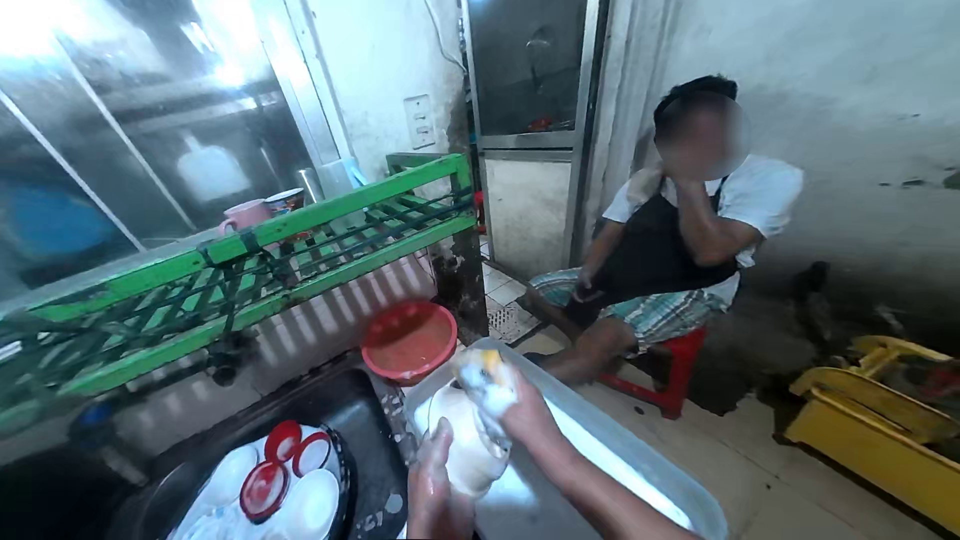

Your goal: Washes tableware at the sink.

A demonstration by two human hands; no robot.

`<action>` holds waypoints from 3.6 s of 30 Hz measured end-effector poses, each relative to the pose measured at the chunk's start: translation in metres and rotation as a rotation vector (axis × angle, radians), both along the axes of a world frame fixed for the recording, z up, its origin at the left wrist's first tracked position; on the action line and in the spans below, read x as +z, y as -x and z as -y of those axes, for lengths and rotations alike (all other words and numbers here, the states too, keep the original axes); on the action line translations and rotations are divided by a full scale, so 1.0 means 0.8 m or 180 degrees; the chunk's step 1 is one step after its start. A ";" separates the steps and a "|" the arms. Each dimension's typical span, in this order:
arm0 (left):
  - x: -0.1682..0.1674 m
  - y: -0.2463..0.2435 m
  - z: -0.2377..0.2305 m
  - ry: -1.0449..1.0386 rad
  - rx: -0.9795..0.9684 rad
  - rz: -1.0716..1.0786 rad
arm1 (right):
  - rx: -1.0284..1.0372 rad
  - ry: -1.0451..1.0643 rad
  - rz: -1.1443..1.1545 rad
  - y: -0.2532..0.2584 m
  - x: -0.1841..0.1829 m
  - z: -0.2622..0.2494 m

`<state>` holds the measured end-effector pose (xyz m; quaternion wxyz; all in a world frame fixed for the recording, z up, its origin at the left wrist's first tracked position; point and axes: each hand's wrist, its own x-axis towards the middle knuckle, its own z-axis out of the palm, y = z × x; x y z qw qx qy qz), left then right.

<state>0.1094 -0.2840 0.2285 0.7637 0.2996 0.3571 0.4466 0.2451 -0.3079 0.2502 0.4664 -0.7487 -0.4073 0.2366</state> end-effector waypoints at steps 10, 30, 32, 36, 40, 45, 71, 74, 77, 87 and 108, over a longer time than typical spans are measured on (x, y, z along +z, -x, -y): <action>0.003 0.013 -0.044 0.0157 0.0589 0.0017 | 0.1131 -0.0431 0.1278 0.038 -0.005 0.032; 0.008 -0.010 -0.023 0.0428 0.0113 -0.0197 | 0.1035 0.0154 0.1147 -0.004 0.021 0.009; 0.016 -0.016 -0.015 0.0420 0.0280 -0.0074 | 0.1158 -0.0419 0.1597 0.033 0.023 0.009; 0.023 0.014 -0.037 -0.0270 0.0478 -0.0503 | 0.0914 -0.2313 0.2719 0.037 -0.049 0.013; 0.020 0.019 -0.044 0.0584 0.0546 0.0535 | 0.0152 -0.1580 0.0219 0.019 -0.071 0.028; 0.025 0.018 -0.023 -0.0635 -0.0269 -0.1242 | 0.0468 0.0259 -0.0525 -0.035 -0.015 -0.001; -0.027 0.000 -0.034 -0.2162 -0.0394 -0.1416 | -0.0061 -0.0112 -0.2450 0.040 -0.012 0.002; -0.004 0.006 -0.040 -0.1354 -0.0625 -0.1351 | 0.1288 -0.0138 -0.0012 0.038 -0.026 0.010; 0.022 0.022 -0.064 -0.1367 -0.1636 -0.1823 | 0.1774 -0.0841 0.1495 0.024 -0.055 0.019; 0.008 -0.002 -0.062 -0.1378 -0.1353 -0.1142 | 0.1776 0.0022 0.0106 0.002 -0.021 0.017; -0.052 0.130 -0.136 -0.0571 0.1617 -0.0145 | 0.1311 0.0319 0.0024 -0.008 -0.035 0.055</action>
